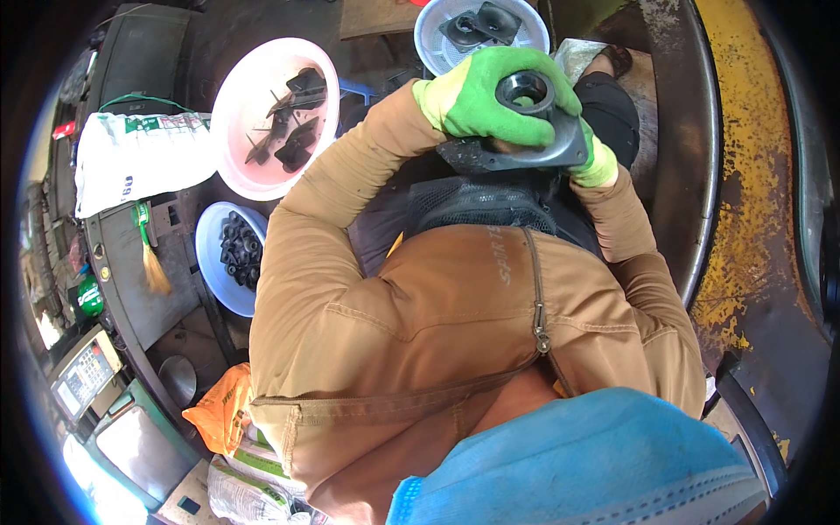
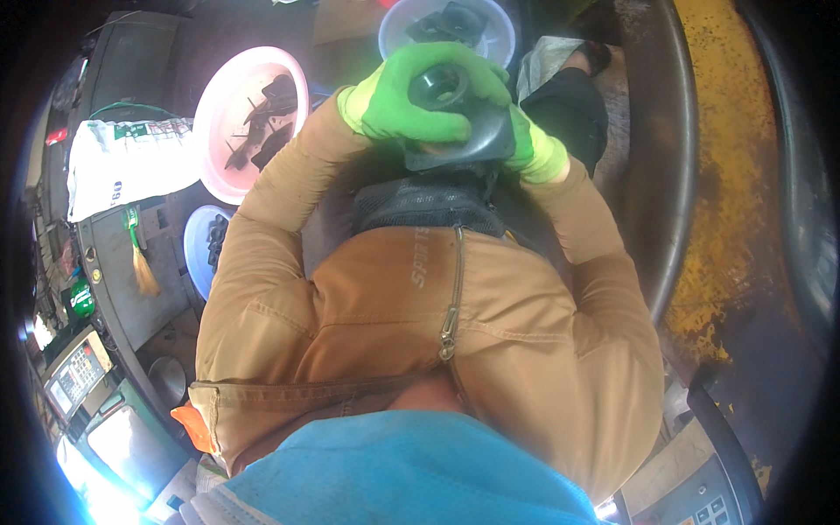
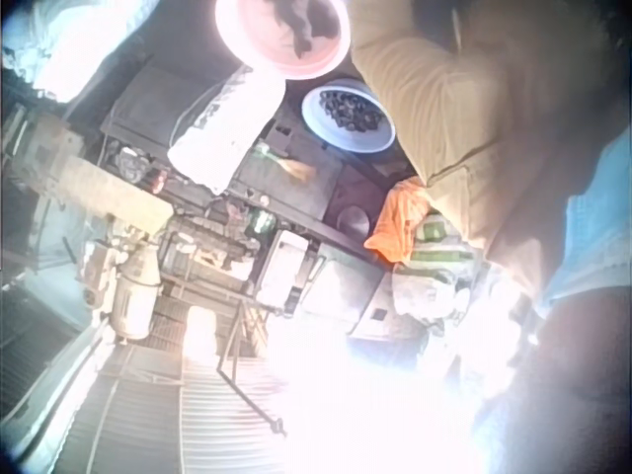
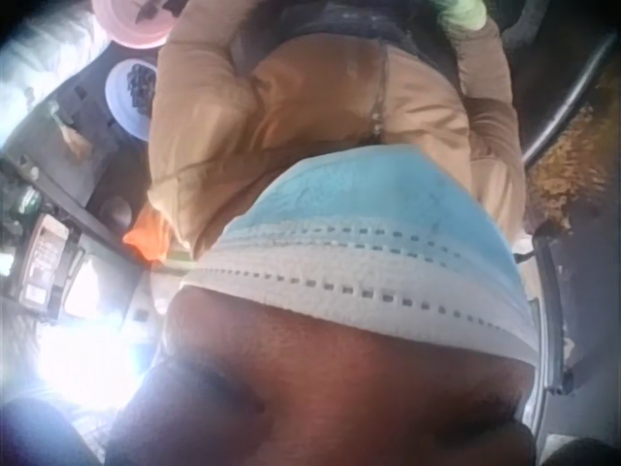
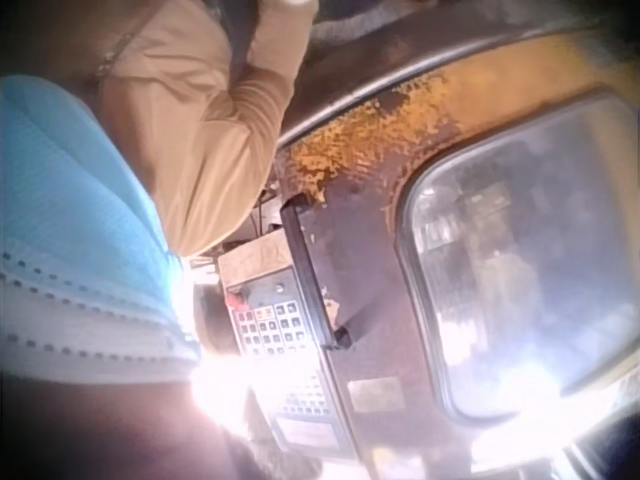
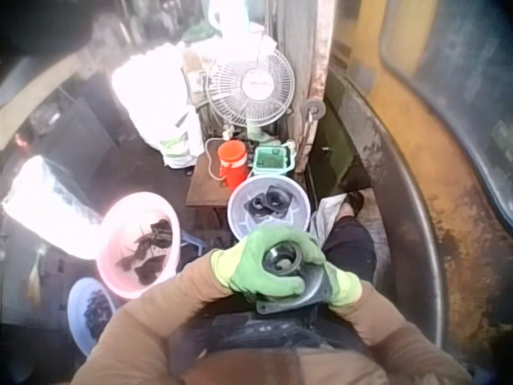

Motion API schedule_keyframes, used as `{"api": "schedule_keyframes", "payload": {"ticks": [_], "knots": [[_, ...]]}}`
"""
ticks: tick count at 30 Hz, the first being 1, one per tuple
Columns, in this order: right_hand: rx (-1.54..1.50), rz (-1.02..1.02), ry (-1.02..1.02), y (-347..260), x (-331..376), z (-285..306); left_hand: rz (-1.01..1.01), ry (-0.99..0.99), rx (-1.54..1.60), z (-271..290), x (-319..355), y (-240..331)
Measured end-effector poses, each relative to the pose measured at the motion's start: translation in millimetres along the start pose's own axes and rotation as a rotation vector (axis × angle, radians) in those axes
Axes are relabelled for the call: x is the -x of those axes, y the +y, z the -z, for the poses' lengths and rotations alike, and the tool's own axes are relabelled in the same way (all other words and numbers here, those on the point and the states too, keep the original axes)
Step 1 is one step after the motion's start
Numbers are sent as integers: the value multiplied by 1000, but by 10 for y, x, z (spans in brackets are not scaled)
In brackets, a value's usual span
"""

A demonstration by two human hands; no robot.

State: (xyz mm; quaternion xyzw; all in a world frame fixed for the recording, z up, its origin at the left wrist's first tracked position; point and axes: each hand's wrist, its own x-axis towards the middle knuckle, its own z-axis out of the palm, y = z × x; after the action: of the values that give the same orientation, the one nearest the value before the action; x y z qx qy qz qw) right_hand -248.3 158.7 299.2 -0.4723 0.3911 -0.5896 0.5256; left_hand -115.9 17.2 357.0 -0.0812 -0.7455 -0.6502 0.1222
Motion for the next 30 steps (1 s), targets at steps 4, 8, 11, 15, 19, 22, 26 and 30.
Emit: {"api": "schedule_keyframes", "payload": {"ticks": [4,8,11,15,19,22,26,30], "knots": [[-510,-249,51,104,15,-26,-11,-267,125,189,-75,-59],[383,130,38,93,-191,119,144,-10,-86,310,-103,-16],[1109,496,165,73,-274,162,44,373,-117,180,-154,-66],[1088,270,243,44,-192,115,-179,685,-349,-58,-105,-182],[1017,77,244,28,-127,124,-272,681,-478,-8,-6,-183],[879,217,308,82,-143,96,-255,705,-404,-53,-17,-166],[850,481,500,193,-197,-69,-267,824,-271,-287,-109,-181],[716,461,515,110,-270,-170,-193,840,-161,-395,-102,-109]]}}
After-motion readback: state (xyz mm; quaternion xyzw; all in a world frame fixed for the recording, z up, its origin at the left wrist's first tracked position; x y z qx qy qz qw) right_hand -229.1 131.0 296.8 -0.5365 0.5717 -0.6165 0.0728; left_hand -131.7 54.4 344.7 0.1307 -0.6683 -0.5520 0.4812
